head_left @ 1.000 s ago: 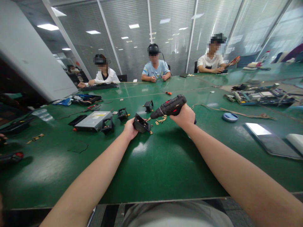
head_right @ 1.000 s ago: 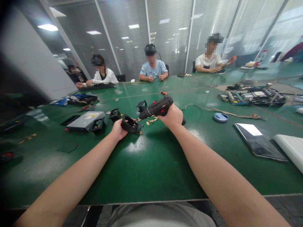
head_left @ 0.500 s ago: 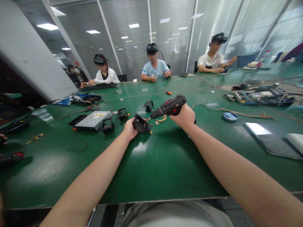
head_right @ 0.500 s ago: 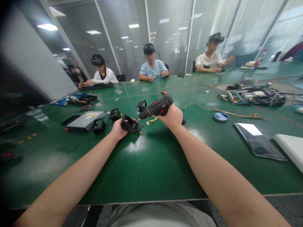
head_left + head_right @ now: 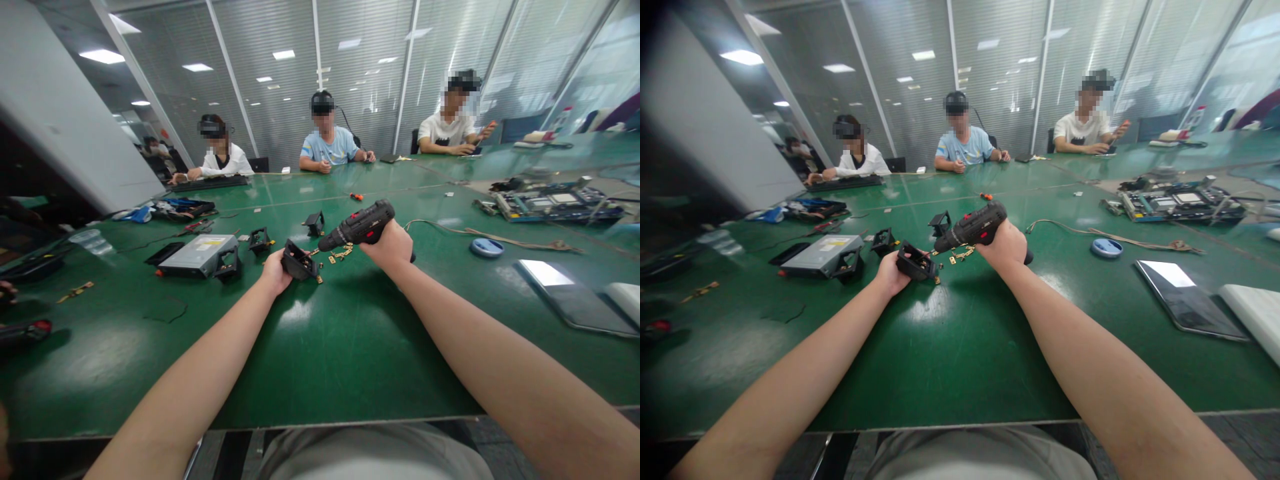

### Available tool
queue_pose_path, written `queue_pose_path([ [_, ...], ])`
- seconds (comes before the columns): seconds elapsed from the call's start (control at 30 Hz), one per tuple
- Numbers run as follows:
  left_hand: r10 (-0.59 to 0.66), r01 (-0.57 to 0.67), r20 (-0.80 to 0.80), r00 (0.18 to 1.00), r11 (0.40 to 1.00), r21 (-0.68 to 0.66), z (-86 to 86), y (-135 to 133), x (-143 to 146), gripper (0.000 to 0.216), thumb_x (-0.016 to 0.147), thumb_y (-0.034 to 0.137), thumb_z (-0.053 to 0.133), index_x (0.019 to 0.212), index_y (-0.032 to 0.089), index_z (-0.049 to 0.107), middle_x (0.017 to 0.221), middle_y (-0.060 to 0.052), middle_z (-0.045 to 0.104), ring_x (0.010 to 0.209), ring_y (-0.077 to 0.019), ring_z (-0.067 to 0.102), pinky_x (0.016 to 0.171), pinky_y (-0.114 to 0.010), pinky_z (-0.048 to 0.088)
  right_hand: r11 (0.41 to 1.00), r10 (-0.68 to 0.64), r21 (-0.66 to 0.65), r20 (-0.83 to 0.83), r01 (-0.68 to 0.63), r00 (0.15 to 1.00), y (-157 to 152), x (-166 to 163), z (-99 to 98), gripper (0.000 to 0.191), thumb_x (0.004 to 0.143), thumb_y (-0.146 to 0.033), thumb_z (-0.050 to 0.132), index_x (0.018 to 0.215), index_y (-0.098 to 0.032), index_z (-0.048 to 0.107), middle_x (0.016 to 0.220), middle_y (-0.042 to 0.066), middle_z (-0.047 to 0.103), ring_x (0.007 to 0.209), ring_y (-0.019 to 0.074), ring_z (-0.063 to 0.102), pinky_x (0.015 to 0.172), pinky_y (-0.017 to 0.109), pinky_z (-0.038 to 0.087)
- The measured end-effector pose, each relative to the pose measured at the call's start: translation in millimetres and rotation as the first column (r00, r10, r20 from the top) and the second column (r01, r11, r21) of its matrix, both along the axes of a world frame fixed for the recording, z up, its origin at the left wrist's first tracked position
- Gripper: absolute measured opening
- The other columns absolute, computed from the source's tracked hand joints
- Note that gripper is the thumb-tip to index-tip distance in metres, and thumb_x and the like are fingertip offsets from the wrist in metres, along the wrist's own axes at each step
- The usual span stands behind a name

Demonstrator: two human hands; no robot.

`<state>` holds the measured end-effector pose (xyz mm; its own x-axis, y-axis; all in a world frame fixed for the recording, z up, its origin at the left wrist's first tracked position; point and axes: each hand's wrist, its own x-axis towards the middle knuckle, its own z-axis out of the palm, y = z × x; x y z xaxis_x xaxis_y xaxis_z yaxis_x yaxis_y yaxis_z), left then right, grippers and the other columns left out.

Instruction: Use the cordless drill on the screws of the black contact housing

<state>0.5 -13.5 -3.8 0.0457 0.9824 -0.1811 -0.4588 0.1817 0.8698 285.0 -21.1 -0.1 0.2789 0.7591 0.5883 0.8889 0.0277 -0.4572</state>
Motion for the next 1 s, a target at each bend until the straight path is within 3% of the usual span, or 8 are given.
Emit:
queue_pose_path([
  [0.4, -0.002, 0.002, -0.012, 1.0, 1.0, 0.007, -1.1, 0.8, -0.9, 0.028, 0.089, 0.024, 0.054, 0.09, 0.011, 0.079, 0.092, -0.018, 0.08, 0.087, -0.0295, 0.076, 0.089, -0.043, 0.063, 1.0, 0.003, -0.012, -0.013, -0.003, 1.0, -0.9, -0.9, 2.0, 0.06, 0.07, -0.048, 0.082, 0.118, -0.019, 0.062, 0.108, 0.015, 0.078, 0.099, 0.0389, 0.075, 0.083, 0.047, 0.058],
  [1.0, -0.02, 0.021, -0.016, 1.0, 0.999, 0.031, -3.5, 2.5, -2.5, 0.029, 0.087, 0.023, 0.054, 0.087, 0.009, 0.079, 0.092, -0.019, 0.079, 0.086, -0.0282, 0.076, 0.088, -0.04, 0.063, 1.0, 0.009, -0.017, -0.01, -0.009, 1.0, 0.4, -0.5, 2.3, 0.059, 0.07, -0.049, 0.08, 0.118, -0.019, 0.063, 0.108, 0.015, 0.078, 0.098, 0.0389, 0.076, 0.082, 0.046, 0.058],
])
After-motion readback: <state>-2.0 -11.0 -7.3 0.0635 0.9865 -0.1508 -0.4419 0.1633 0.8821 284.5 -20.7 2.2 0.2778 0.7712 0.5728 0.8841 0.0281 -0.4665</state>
